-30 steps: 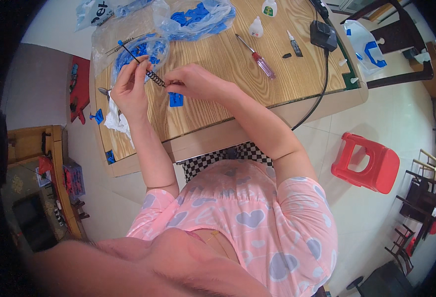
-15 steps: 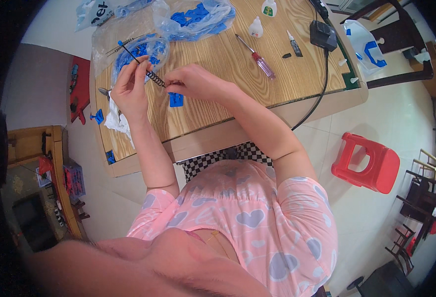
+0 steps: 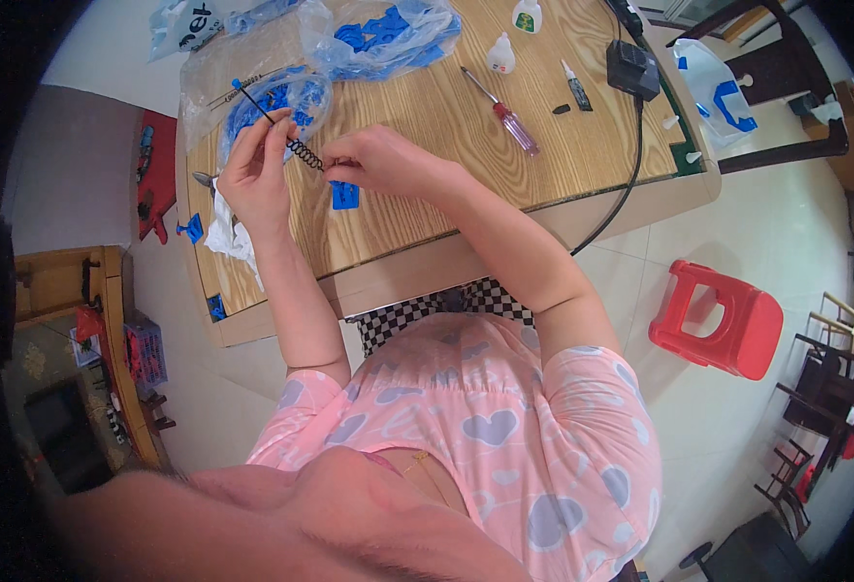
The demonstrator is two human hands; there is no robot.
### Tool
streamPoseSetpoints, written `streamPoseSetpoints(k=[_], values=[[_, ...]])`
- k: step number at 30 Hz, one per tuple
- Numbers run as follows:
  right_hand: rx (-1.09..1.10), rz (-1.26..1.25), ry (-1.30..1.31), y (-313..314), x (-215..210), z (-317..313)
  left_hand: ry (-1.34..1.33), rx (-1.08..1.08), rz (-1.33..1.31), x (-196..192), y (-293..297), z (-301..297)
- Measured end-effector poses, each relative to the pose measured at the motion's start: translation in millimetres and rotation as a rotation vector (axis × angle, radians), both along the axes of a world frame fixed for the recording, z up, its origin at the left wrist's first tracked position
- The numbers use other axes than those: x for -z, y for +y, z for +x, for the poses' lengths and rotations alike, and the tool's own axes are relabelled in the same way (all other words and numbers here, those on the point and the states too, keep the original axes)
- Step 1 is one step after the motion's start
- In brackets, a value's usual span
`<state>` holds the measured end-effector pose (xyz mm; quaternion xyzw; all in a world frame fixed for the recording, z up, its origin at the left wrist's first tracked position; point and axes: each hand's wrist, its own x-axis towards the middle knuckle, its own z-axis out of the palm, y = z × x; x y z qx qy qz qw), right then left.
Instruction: Assembling components of a lighting fixture by attaching wires and springs to a blue plastic base.
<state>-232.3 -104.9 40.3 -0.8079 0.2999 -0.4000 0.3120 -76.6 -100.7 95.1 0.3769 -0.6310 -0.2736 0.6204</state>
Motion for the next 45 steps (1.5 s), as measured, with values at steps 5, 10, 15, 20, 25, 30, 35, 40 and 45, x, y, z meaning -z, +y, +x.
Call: streamPoseSetpoints(k=[5, 10, 15, 20, 25, 30, 35, 40, 45], values=[[-0.003, 0.001, -0.001, -1, -1, 0, -0.016, -0.006, -0.003, -1, 0, 0], [0.004, -0.011, -0.013, -1, -1, 0, -0.01, -0.003, -0.008, -1, -1, 0], [-0.001, 0.005, -0.012, 0, -4, 0, 0.012, -0.005, -0.006, -1, 0, -1], [-0.005, 0.009, -0.032, 2, -5, 0, 0.015, 0.001, -0.035, 2, 0, 0], [0.008, 0.023, 0.002, 2, -6, 0, 0.025, -0.003, -0.01, 1, 1, 1], [0.008, 0.061, 0.033, 1, -4, 0, -0.056, 0.004, -0.004, 0, 2, 4], [0.024, 0.07, -0.001, 2, -4, -1, -0.069, -0.002, 0.003, -1, 2, 3], [0.045, 0.242, 0.064, 2, -17, -7, 0.024, -0.005, -0.004, 1, 2, 3], [0.008, 0.067, 0.261, 5, 1, -4, -0.005, -0.006, -0.016, -2, 2, 0]])
